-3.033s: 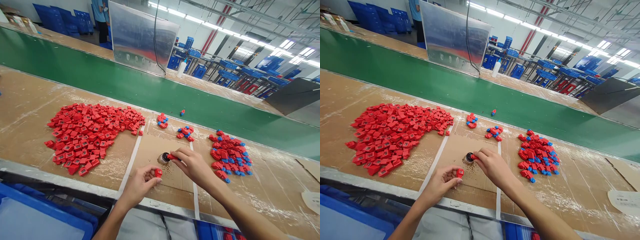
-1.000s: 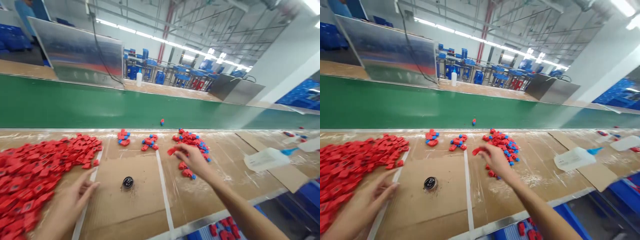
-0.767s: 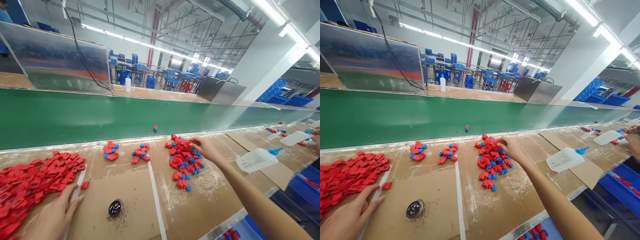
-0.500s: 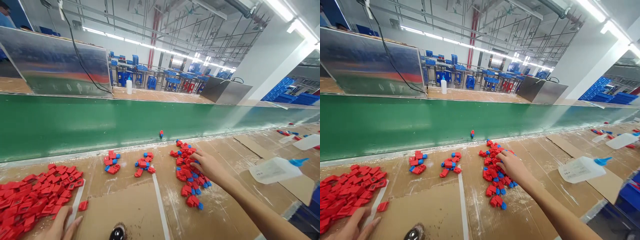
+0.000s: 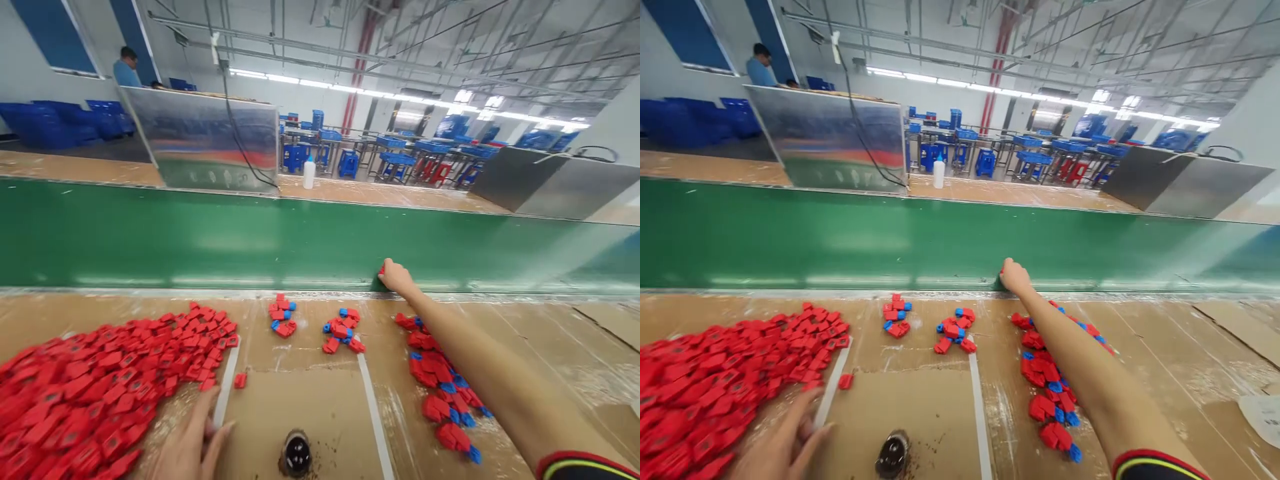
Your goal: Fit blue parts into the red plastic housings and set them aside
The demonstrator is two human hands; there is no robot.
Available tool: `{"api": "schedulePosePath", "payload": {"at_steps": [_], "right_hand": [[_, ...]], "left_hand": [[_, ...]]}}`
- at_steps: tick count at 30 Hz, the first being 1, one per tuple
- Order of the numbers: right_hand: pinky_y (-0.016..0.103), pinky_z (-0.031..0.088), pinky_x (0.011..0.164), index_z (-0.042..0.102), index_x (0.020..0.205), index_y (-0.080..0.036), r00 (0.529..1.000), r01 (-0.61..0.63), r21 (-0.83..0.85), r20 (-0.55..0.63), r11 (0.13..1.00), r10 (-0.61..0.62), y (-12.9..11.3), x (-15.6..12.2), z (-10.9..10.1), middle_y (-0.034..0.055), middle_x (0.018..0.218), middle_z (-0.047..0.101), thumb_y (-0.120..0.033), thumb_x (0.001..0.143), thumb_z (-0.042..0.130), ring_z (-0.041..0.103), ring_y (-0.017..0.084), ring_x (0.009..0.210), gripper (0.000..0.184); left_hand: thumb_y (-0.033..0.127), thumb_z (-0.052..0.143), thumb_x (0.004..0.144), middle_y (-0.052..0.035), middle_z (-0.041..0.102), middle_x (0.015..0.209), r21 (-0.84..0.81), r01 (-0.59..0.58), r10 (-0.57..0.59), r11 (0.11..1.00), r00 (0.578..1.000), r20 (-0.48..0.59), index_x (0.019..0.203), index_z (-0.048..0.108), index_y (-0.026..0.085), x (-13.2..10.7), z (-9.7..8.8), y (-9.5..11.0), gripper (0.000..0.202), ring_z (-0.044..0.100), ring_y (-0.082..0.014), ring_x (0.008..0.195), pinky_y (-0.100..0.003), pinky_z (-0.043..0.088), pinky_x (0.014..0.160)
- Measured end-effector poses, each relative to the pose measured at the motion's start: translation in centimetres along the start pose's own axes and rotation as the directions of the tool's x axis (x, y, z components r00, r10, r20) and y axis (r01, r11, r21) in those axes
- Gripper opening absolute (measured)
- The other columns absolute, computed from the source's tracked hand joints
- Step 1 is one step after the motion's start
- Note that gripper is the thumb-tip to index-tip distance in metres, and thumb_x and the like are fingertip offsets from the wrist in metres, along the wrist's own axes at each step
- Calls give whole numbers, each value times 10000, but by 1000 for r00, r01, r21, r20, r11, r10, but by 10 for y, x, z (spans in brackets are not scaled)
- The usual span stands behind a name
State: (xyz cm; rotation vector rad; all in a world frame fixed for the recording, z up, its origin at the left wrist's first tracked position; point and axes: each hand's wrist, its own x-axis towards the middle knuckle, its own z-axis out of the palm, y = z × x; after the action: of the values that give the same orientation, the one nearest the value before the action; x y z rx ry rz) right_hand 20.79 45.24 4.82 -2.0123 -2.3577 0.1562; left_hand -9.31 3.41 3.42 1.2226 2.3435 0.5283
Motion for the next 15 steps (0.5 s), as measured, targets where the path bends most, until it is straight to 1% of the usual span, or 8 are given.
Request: {"api": "schedulePosePath", "payload": {"at_steps": [2,5,7,9,10,12,14,15], "right_hand": [[380,489,838,582,1111,-93,1000,24,23,-12,999,-24,5,-12,-5,133,1058,643,-215,917,595,629,240,960,230],[331,462,805,581,987,-124,988,155,94,-22,983,-154,12,-48,-19,147,1002,664,-158,844,594,633,256,947,148],[292,456,782,548,919,-169,964,265,150,-27,953,-264,15,-87,-26,104,968,670,-167,818,585,638,225,901,108],[267,459,738,499,900,-197,928,370,224,-42,902,-370,15,-136,-27,58,921,663,-203,813,566,637,190,825,110],[267,460,715,475,904,-205,905,421,273,-58,865,-422,14,-161,-25,44,896,655,-223,814,550,632,182,791,118],[283,458,685,435,900,-214,841,520,408,-94,750,-532,11,-210,-17,36,862,636,-237,810,514,618,182,753,122],[292,446,650,405,877,-222,797,552,496,-77,670,-599,6,-249,-8,26,821,616,-238,816,487,596,183,711,103],[291,435,626,395,859,-225,787,548,511,-46,663,-615,4,-265,-3,15,790,602,-245,823,485,580,183,684,99]], "left_hand": [[427,369,885,-54,665,836,3,-59,59,998,998,-35,1270,515,199,-6,-1,7,470,661,-264,786,-335,481,702],[373,352,939,-71,658,948,47,-138,141,989,987,-77,1338,490,207,-8,2,18,454,654,-244,826,-329,473,741],[333,361,960,-92,654,1012,101,-147,157,984,984,-89,1369,471,204,-5,5,25,443,651,-247,869,-335,466,768],[300,388,967,-107,657,1042,158,-161,176,974,980,-88,1356,490,200,-2,6,34,414,651,-255,902,-339,460,782],[288,399,970,-111,659,1052,180,-175,192,968,977,-87,1329,517,201,0,6,39,389,651,-259,921,-338,457,785],[260,403,974,-118,664,1062,210,-203,226,956,970,-91,1255,575,197,1,5,45,335,647,-264,961,-334,451,791],[237,411,973,-118,671,1046,226,-219,247,949,963,-104,1191,605,192,-1,4,48,295,641,-264,979,-329,445,795],[225,423,967,-115,674,1026,231,-225,254,947,961,-108,1166,609,192,-4,3,47,274,642,-262,970,-326,442,792]]}}
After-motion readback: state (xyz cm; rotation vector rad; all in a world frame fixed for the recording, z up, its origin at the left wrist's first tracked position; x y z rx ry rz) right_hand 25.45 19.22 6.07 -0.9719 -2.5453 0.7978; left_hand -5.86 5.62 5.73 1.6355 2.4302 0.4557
